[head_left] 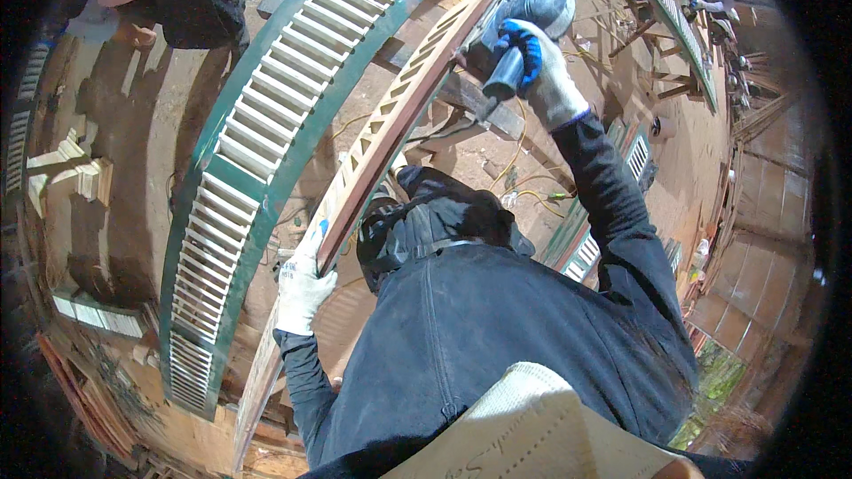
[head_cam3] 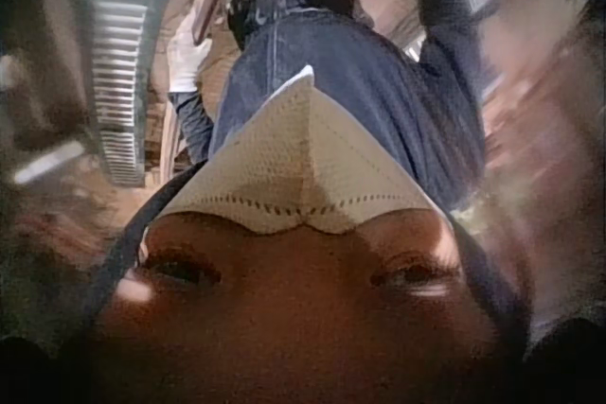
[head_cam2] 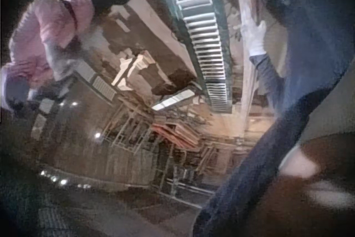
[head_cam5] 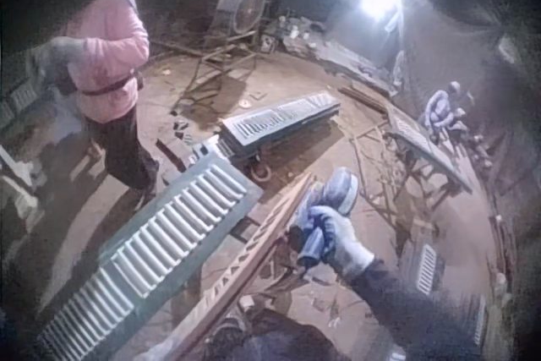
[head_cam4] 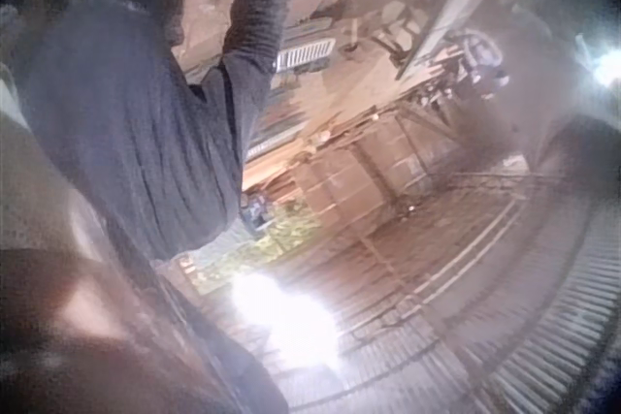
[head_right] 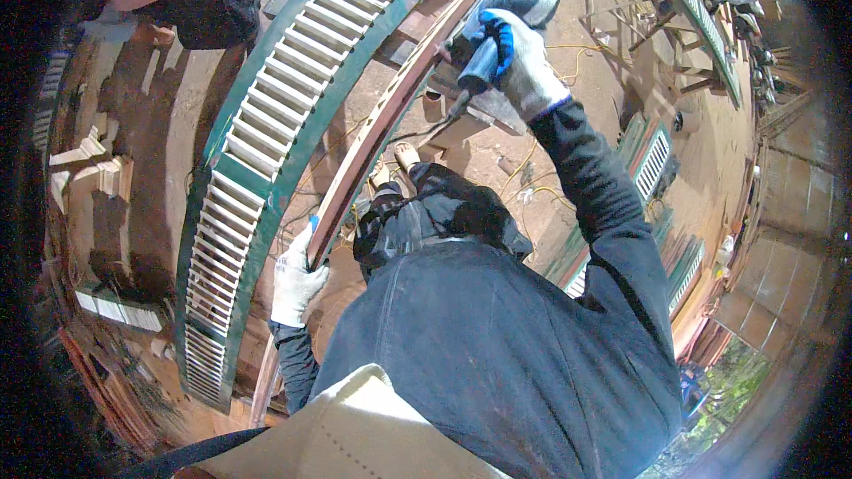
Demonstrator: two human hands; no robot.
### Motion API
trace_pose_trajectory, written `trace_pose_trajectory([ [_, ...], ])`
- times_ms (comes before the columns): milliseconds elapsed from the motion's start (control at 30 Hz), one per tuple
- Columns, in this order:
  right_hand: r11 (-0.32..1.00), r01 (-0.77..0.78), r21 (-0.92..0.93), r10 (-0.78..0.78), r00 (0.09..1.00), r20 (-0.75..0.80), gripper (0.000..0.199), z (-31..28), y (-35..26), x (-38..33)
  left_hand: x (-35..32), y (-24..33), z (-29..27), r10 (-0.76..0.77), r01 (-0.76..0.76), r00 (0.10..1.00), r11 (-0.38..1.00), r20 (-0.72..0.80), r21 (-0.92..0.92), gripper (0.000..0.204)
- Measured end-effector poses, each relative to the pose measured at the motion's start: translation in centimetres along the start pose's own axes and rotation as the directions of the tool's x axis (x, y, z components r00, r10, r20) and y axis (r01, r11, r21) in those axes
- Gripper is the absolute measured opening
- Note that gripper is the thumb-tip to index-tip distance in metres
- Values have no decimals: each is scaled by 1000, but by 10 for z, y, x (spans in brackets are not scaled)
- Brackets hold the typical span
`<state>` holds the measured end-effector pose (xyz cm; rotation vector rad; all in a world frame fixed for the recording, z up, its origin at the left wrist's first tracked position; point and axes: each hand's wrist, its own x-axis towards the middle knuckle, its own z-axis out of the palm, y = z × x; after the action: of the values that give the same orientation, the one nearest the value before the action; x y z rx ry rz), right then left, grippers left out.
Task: The person uses a handheld electric sander to smooth the surface of a curved wooden slatted panel. They move the sander along the wood, repositioning the panel to reach different areas. The person then uses a power drill with a sanding attachment to continue smoothing the wood.
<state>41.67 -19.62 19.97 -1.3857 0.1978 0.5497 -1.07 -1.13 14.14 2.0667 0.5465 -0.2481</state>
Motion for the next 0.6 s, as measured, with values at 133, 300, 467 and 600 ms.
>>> trace_pose_trajectory([
  [133,998,56,5,-56,997,54,9,6,-8,2,-2,4,0,19,-17,999,999,-46,39,74],
  [300,841,403,-360,-300,903,309,11,-33,-46,87,2,-2,2,35,-34,999,998,-17,48,78],
  [467,982,16,-186,47,942,332,9,-35,-65,104,3,-1,0,23,-22,1000,999,-16,46,78],
  [600,999,-1,-50,10,984,177,17,-51,-14,59,-1,2,2,65,-62,995,997,-77,52,77],
])
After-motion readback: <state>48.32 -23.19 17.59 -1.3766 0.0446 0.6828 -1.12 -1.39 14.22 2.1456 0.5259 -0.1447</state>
